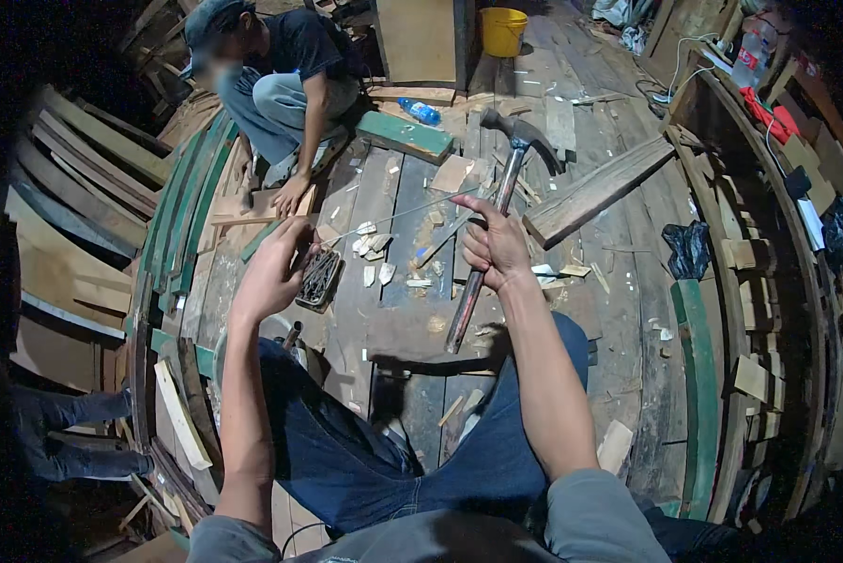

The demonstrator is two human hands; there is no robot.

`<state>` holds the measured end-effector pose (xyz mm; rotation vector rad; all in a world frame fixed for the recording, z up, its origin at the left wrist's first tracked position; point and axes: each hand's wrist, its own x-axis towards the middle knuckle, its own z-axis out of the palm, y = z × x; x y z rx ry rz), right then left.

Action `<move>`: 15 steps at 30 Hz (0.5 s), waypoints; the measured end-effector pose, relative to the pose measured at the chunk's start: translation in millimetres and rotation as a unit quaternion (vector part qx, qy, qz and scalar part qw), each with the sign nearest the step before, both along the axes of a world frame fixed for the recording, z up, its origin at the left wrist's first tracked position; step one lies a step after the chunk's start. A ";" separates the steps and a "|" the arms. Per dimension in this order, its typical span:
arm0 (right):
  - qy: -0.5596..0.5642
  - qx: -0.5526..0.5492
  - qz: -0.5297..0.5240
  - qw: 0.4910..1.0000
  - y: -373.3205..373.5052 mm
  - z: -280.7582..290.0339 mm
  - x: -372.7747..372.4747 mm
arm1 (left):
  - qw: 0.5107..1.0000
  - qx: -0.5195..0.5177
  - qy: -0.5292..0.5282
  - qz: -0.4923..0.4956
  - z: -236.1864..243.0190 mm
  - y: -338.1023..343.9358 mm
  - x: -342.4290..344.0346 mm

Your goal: The person chisels a piece of wood using a hammer, handles and bends a metal wire by hand, and then hammers the chisel into wooden boards.

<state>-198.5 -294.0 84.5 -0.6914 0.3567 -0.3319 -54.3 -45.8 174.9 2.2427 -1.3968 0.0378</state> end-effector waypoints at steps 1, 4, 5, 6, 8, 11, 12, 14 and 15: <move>0.005 -0.012 0.001 1.000 0.1 0.0 0.7 | 0.999 0.022 0.020 0.017 2.4 -0.9 -1.1; -0.001 -0.012 0.000 1.000 1.7 2.4 1.0 | 0.999 0.024 -0.015 0.016 -3.1 2.5 1.2; -0.012 -0.001 -0.001 1.000 2.5 3.9 1.2 | 0.999 0.030 -0.015 0.021 -3.5 3.4 1.2; -0.013 0.002 -0.013 1.000 3.8 5.1 2.2 | 0.999 0.030 -0.015 0.020 -3.2 3.5 2.4; -0.009 -0.001 -0.010 1.000 3.5 8.5 3.0 | 0.999 0.025 -0.042 0.019 -1.5 5.3 2.8; -0.017 -0.003 -0.013 1.000 5.0 4.5 2.3 | 0.998 0.023 -0.061 0.023 -1.9 9.7 0.9; -0.019 0.003 -0.012 1.000 5.7 5.0 2.2 | 0.997 0.022 -0.070 0.024 -2.6 10.6 0.4; -0.022 0.003 -0.016 1.000 6.3 5.3 3.3 | 0.997 0.046 -0.055 0.040 -4.2 10.7 0.2; -0.023 0.004 -0.019 1.000 6.3 5.1 3.6 | 0.997 0.037 -0.061 0.029 -7.5 10.6 3.3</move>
